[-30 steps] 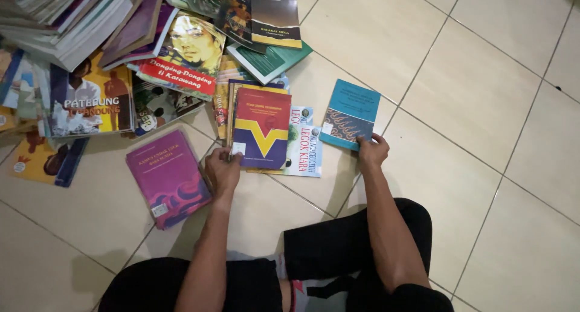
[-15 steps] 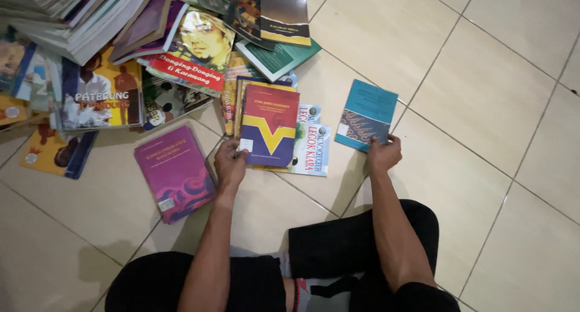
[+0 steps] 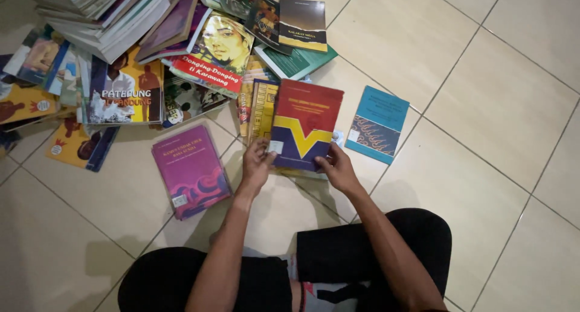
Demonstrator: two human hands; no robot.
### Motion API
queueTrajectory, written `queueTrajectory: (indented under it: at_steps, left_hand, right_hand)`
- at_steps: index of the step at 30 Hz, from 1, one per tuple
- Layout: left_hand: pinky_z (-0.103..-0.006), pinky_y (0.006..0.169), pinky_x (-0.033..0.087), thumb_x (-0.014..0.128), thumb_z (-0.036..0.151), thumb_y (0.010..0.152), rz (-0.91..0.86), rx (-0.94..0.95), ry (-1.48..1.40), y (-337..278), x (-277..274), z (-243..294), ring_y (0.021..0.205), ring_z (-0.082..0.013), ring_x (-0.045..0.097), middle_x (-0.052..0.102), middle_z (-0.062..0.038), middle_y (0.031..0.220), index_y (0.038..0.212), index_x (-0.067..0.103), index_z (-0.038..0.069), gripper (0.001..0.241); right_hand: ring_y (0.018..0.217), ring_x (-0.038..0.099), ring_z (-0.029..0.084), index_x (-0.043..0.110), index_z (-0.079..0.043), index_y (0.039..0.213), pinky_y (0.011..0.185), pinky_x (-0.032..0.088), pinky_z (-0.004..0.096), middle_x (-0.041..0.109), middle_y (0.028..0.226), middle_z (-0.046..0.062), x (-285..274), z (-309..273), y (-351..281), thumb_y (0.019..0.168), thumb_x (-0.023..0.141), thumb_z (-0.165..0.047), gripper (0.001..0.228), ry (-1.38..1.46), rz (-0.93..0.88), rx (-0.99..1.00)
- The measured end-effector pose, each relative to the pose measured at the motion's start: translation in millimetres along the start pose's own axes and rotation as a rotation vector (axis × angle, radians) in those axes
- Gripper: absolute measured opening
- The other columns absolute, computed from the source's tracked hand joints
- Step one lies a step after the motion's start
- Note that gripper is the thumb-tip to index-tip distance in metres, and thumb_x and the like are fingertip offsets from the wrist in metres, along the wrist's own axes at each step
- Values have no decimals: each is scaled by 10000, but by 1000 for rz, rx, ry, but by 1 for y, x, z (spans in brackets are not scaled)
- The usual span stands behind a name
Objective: Sorting and organizing a large pile of books on the floor
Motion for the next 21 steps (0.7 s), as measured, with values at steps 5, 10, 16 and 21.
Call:
queueTrajectory:
  at_steps: [5, 10, 16, 21]
  left_hand:
    - [-197, 530, 548, 791, 57, 856, -101, 8, -66, 7, 5, -18, 709, -101, 640, 687, -30, 873, 1100, 633, 130, 300]
    - [-166, 377, 369, 755, 296, 929, -120, -90, -180, -19, 31, 48, 485, -19, 486, 528, 46, 652, 967, 644, 169, 172]
    - [-129, 534, 392, 761, 208, 937, -194, -72, -322, -31, 47, 71, 622, -10, 498, 510, 88, 734, 1023, 708, 175, 106]
    - [-165, 600, 458, 710, 117, 922, -204, 3, -250, -9, 27, 10, 717, -32, 571, 587, 85, 826, 1033, 677, 150, 120]
  right_hand:
    - [770, 726, 134, 646, -74, 1131, 589, 620, 256, 699, 972, 75, -19, -4, 1, 916, 736, 16, 250, -29, 142, -90]
    - [726, 724, 139, 683, -45, 1161, 570, 616, 243, 714, 942, 73, -17, 6, 6, 896, 720, 66, 290, 100, 57, -70]
    - [857, 711, 132, 586, -54, 1413, 672, 620, 244, 701, 1059, 59, -10, 18, 10, 931, 632, 78, 502, 254, -37, -19]
    - [969, 675, 195, 491, -1, 1494, 809, 601, 331, 687, 1164, 119, -1, 17, 1, 962, 580, 89, 546, 426, -22, 32]
Point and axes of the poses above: each hand's wrist, its own y-axis towards the middle knuckle, its own x-axis out of the palm, z = x × y, the point moved 10 cm from there along y, towards the middle knuckle
